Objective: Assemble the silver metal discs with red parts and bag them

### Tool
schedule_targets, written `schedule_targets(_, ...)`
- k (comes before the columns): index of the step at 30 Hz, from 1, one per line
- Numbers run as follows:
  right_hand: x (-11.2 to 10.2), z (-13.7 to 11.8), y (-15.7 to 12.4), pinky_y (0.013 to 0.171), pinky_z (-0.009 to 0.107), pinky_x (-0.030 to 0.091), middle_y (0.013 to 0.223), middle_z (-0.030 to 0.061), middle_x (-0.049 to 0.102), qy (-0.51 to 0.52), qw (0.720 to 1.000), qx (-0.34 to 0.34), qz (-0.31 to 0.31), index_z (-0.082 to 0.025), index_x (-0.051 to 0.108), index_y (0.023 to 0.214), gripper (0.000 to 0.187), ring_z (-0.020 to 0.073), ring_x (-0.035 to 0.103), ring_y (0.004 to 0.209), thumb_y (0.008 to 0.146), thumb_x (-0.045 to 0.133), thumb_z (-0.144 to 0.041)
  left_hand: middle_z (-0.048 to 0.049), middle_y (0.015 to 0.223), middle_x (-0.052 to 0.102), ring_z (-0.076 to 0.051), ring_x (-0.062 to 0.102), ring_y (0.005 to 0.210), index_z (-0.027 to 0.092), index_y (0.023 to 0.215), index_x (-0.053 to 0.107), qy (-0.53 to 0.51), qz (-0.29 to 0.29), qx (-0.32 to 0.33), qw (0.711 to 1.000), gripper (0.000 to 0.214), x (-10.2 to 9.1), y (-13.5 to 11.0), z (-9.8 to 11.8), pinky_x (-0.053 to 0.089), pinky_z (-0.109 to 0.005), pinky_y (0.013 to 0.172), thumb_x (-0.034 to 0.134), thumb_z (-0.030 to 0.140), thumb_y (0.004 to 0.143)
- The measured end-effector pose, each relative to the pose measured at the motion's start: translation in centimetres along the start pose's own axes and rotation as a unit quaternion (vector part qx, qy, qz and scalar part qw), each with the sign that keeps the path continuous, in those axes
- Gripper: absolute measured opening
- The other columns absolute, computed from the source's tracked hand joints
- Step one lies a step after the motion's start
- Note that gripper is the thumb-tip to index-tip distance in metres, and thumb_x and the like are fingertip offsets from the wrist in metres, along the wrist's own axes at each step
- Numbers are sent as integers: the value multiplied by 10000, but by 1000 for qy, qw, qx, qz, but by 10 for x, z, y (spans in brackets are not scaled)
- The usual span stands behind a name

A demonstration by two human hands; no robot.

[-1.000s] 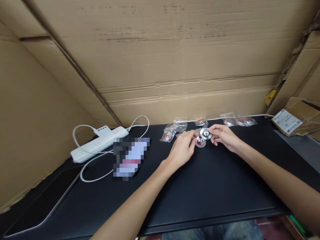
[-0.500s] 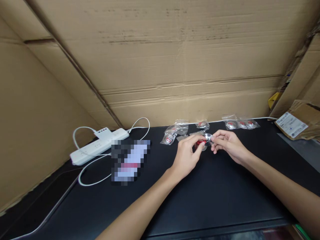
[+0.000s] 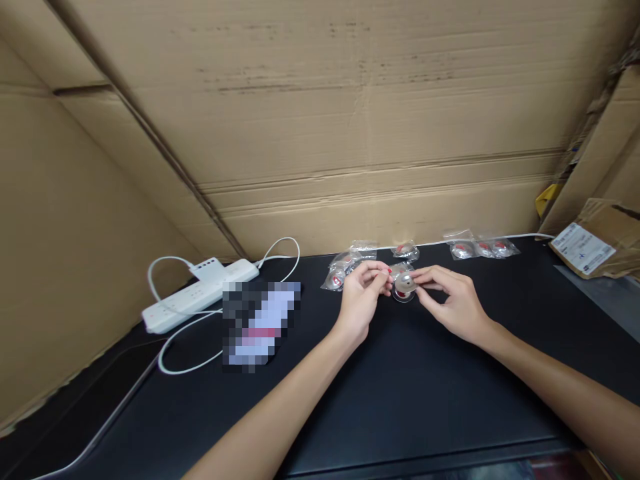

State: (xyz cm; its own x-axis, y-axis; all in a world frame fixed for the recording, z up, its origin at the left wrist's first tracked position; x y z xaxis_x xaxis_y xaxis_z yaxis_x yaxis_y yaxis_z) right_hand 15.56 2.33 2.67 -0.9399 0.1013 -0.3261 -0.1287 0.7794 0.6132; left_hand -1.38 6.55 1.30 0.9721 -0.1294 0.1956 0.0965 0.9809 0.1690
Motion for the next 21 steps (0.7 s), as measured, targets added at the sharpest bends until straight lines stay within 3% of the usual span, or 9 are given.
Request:
schedule_targets(7,7,23,-2,885,464,616,1064,98,748,173,974,140,45,-194,721,833,131,277,733,966,767,764,-299,-47,892,712,-155,659,753,173,862,684,94,-46,59,993,102,7,-3,3,535,-268,673,664,263,820)
schedule_targets(10,8,33,-2,889,445,612,1078,105,749,203,964,165,53,-188,739,815,145,270,741,941,758,776,-317,-44,885,711,-157,658,747,180,873,689,105,-66,73,990,98,11,-5,4,551,-274,677,651,265,842)
schedule_targets(15,5,35,-3,845,399,625,1254,106,677,192,961,185,68,-203,722,1027,320,264,737,965,730,799,-295,-42,878,708,-143,647,708,181,885,693,120,-96,77,985,98,14,-9,3,556,-270,658,641,262,863)
schedule_targets(18,3,34,-1,805,385,632,1093,101,732,161,966,190,71,-197,687,1102,408,252,745,903,723,802,-297,-39,859,710,-150,669,715,184,930,676,121,-101,76,985,119,13,-9,3,562,-273,667,654,276,859)
schedule_targets(21,1,33,0,752,361,631,874,68,744,134,969,190,82,-188,690,1041,360,226,739,799,716,800,-297,-25,806,708,-150,676,694,182,928,637,112,-86,68,988,161,12,-8,3,562,-268,664,707,275,816)
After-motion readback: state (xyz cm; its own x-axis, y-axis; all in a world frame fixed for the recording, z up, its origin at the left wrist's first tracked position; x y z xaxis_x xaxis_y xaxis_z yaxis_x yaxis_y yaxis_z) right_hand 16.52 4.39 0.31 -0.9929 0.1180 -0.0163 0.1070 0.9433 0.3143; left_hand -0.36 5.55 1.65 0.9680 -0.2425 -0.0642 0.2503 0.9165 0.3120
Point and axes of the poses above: each hand's wrist, its own y-axis towards the middle knuckle, its own x-axis out of the palm, z = x × y, the point moved 4 cm from there along y, towards the middle knuckle
